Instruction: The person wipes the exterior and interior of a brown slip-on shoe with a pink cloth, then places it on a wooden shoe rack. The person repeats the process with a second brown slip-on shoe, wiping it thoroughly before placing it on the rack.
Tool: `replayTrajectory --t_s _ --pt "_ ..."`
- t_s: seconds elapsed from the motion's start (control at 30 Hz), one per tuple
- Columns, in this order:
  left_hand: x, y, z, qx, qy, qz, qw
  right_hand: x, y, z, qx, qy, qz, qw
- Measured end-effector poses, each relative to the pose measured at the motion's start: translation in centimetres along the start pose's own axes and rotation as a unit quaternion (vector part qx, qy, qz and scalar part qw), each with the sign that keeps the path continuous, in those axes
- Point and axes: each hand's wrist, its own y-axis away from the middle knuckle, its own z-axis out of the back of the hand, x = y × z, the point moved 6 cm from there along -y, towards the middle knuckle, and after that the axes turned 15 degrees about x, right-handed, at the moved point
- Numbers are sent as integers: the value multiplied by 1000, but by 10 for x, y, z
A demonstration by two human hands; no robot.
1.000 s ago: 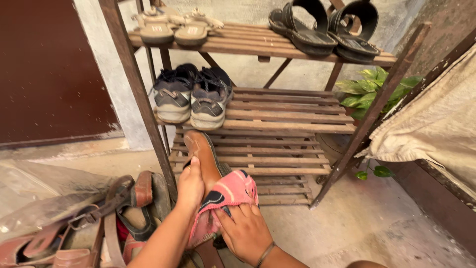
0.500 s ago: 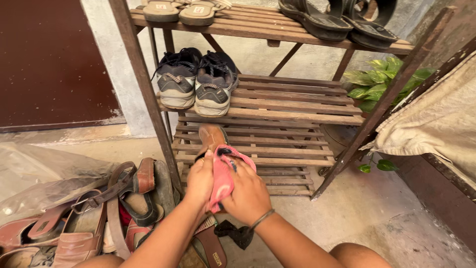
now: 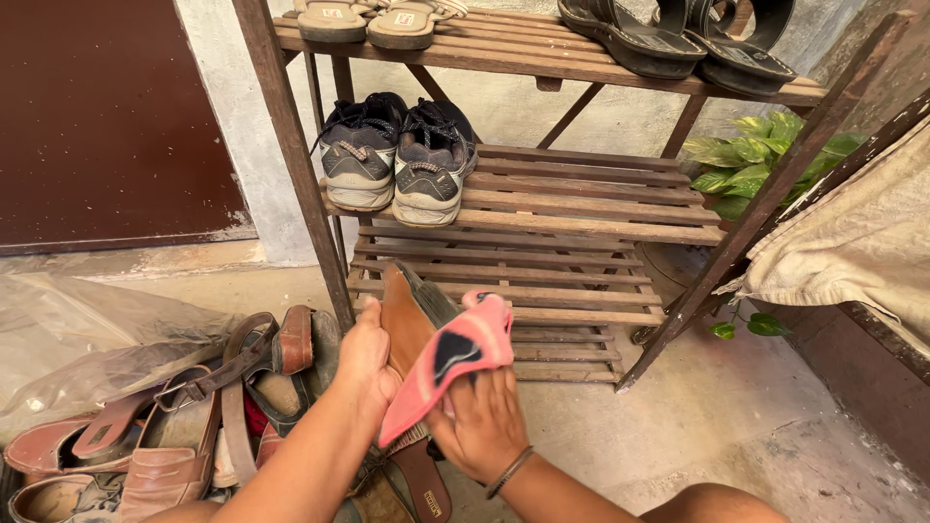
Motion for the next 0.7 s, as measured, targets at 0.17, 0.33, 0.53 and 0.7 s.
replayTrajectory --t_s 0.17,0.33,0.53,0.7 --pt "17 -2 9 -1 -26 54 998 -8 -14 -25 -146 -429 -304 838" --pt "15 -3 11 -19 -14 59 998 -23 -20 -56 -101 -715 -387 573" --pt "8 10 6 -34 18 -9 999 -34 -27 -43 -94 -716 -391 571" --pt "12 7 14 -51 -5 -54 997 -40 -27 -41 -140 -716 -401 554"
